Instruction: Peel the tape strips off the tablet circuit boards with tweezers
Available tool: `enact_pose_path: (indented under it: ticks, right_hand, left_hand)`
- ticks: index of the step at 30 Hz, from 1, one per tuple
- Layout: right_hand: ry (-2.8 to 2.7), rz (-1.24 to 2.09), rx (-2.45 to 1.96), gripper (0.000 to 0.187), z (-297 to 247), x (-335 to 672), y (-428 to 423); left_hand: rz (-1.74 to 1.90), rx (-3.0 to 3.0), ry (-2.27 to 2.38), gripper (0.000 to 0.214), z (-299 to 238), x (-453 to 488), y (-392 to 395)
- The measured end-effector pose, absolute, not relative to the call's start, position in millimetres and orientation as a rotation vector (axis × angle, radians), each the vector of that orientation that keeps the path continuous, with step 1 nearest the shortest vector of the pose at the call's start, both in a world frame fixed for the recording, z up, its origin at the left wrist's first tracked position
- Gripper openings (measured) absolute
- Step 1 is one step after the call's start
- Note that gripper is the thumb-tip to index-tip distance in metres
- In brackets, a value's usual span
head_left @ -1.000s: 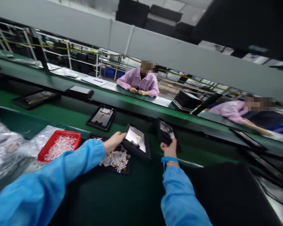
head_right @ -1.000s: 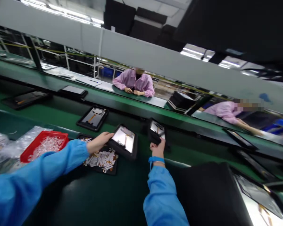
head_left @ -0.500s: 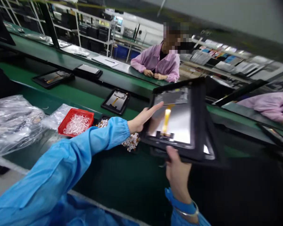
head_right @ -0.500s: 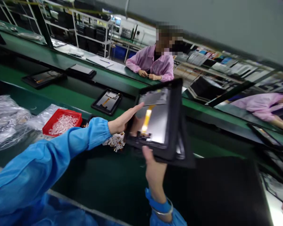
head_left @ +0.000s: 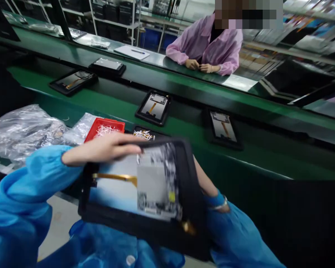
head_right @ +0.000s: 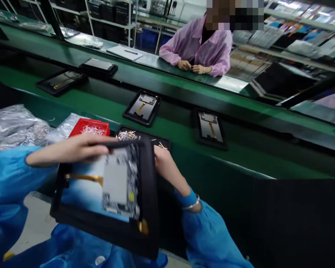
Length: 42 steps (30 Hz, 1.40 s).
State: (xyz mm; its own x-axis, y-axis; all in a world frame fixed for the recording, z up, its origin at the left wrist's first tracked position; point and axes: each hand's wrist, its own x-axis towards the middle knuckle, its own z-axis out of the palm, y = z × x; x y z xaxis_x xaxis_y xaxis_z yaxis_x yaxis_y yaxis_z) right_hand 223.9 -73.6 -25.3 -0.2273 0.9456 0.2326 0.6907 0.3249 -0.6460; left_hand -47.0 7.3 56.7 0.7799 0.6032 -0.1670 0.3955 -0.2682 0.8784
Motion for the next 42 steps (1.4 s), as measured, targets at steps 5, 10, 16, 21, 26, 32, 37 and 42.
enact_pose_path:
  ticks: [5, 10, 16, 21, 26, 32, 37, 42]
  right_hand:
    - [-2.011, 0.640, -1.612, 0.019, -40, 207, -39]
    - [-1.999, 0.748, -1.624, 0.027, -45, 202, -33]
    - [-1.929, 0.836, -1.596, 0.029, -45, 205, -32]
    - [-1.863, 0.924, -1.564, 0.015, -45, 200, -29]
    - [-1.737, 1.095, -1.528, 0.020, -38, 205, -32]
    - [-1.243, 1.325, -1.417, 0.042, -25, 214, -47]
    - [-1.098, 1.346, -1.350, 0.045, -20, 207, -61]
    - [-1.231, 1.121, -1.451, 0.038, -20, 208, -67]
  left_hand:
    - [-0.202, 2.628, 0.621, 0.033, 1, -8, -31]
    - [-0.204, 2.720, 0.668, 0.033, -26, -2, -50]
    - [-0.109, 2.755, 0.591, 0.017, -29, -12, -43]
    - [-0.024, 2.717, 0.570, 0.024, -36, -12, -44]
    - [0.111, 2.588, 0.559, 0.025, -37, -18, -42]
    - [0.433, 2.310, 0.701, 0.022, -25, -10, -14]
    - [0.521, 2.169, 0.583, 0.020, -23, 3, -5]
    - [0.559, 2.135, 0.614, 0.017, -22, 2, -4]
